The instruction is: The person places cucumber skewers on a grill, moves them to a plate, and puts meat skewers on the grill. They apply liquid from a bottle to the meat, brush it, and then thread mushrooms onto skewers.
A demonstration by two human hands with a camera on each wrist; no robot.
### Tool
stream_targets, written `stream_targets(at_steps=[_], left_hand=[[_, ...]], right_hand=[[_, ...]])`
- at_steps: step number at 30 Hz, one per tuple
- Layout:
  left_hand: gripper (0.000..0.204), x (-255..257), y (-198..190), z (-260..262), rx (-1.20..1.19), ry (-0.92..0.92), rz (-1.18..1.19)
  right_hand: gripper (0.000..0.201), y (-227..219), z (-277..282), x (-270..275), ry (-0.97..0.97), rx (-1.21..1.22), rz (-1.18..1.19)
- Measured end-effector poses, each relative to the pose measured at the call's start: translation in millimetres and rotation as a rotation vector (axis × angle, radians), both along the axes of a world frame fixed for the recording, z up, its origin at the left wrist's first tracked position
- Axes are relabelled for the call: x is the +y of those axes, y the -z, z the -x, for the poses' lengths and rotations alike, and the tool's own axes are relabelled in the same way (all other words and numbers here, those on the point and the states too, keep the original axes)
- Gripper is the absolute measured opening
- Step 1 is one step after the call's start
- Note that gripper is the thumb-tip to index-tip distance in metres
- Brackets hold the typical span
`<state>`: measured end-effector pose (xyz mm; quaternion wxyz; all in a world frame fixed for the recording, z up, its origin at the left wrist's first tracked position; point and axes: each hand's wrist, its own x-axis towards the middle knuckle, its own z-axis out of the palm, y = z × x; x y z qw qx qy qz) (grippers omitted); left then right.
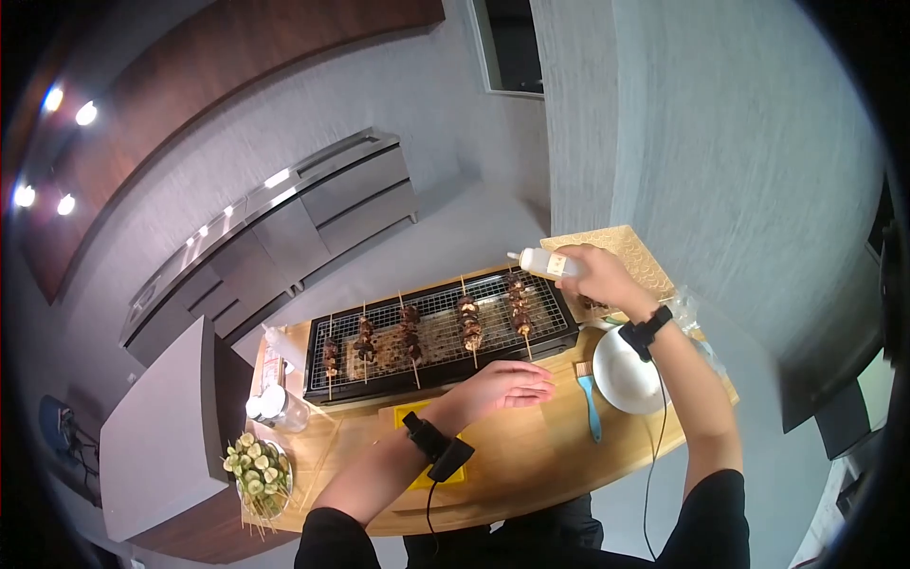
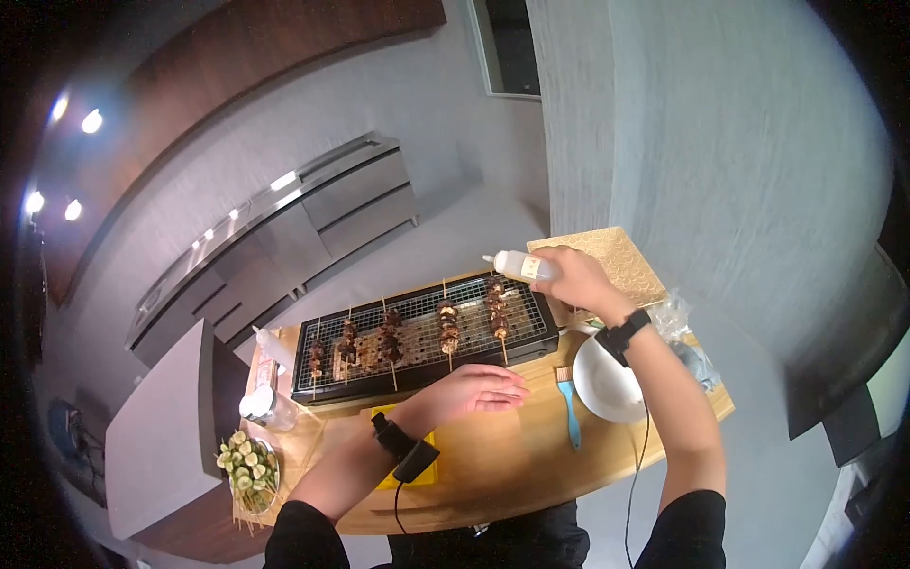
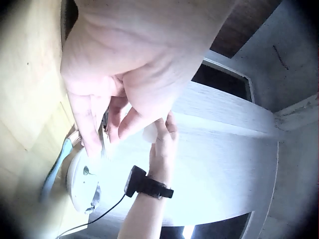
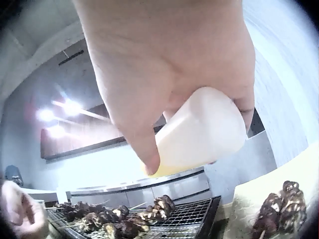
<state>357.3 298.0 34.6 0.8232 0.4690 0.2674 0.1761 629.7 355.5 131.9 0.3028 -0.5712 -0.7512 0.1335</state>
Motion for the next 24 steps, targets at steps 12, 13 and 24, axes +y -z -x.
stream_targets(at_steps=[12, 13, 24], left_hand=[[0.047, -71, -52, 55, -0.002, -0.463, -0.587], [0.048, -81, -52, 60, -0.033, -0.511, -0.600], [0.053, -150, -54, 109, 0.029, -0.876, -0.958]], right_hand=[[0.058, 17, 83, -130, -0.269, 0.733, 0.044], [0.059, 24, 91, -140, -0.306, 0.764, 0.063], [0.071, 21, 197, -196, -0.485, 0.536, -0.017]])
